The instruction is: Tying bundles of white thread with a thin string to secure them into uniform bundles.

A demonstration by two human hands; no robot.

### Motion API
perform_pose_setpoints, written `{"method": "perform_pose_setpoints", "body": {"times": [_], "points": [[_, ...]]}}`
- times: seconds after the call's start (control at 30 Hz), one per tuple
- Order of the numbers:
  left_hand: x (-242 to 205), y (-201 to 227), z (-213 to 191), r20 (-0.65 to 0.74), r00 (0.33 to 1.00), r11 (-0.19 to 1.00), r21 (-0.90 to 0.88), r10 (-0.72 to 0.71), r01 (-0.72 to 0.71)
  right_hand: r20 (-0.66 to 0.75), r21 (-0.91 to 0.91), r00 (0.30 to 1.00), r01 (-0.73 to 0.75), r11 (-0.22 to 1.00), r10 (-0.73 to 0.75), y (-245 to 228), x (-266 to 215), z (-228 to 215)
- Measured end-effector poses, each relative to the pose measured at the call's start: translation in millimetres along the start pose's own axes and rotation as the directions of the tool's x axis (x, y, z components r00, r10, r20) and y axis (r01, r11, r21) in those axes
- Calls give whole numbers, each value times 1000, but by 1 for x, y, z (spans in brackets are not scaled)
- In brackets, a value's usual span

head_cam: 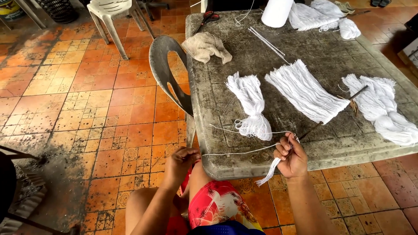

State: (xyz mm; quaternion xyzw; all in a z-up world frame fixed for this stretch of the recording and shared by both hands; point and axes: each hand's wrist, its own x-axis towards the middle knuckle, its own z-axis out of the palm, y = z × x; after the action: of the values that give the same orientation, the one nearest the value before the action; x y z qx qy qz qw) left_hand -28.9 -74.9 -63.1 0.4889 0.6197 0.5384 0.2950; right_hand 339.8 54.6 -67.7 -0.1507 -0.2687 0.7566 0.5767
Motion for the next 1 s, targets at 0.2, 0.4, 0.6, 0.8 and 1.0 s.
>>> {"method": "perform_pose_setpoints", "body": {"times": [0.2, 0.4, 0.6, 0.8, 1.0], "points": [[0, 12, 13, -18, 993, 991, 65, 116, -115, 0, -25, 1000, 31, 999, -31, 2, 0, 1], [63, 39, 18, 99, 913, 853, 328, 395, -405, 13, -146, 997, 71, 987, -70, 8, -1, 10], [115, 34, 35, 178, 970, 848, 478, 165, -231, -1, -177, 996, 89, 980, -91, 8, -1, 15], [116, 31, 43, 308, 902, 553, 714, 302, -429, -4, -119, 999, 35, 992, -36, 1, -5, 14], [103, 39, 0, 258, 788, 376, 768, 560, -518, -39, -223, 996, 74, 972, -85, -28, -26, 49]]}}
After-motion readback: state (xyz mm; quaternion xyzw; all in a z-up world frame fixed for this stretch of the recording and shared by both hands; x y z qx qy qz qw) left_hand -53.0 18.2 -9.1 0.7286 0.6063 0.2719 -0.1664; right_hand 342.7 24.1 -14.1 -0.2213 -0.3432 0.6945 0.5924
